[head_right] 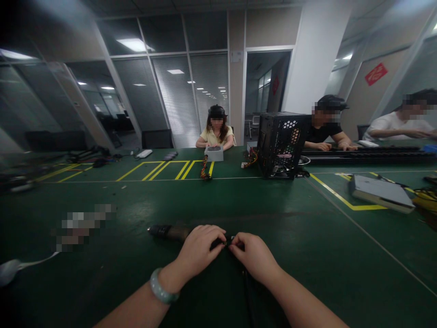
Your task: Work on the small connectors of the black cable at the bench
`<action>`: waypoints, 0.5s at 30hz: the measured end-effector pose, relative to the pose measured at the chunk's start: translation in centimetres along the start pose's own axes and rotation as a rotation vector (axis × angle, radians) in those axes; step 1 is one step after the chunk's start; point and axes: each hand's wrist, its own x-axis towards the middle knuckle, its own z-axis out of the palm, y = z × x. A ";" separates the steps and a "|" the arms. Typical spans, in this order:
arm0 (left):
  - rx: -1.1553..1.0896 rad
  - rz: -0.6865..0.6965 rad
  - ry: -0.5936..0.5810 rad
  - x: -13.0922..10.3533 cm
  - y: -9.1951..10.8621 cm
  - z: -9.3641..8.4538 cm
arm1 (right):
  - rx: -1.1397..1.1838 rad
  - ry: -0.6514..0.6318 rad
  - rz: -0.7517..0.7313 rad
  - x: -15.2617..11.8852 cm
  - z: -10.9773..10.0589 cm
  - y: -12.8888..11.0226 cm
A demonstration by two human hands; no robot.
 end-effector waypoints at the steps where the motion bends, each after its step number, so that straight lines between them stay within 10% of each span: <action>1: 0.005 -0.002 -0.002 0.0 0.0 0.0 | 0.002 0.001 0.000 0.0 0.0 0.0; 15: 0.024 0.002 0.002 0.1 0.1 0.2 | -0.013 0.022 -0.013 0.0 0.0 -0.1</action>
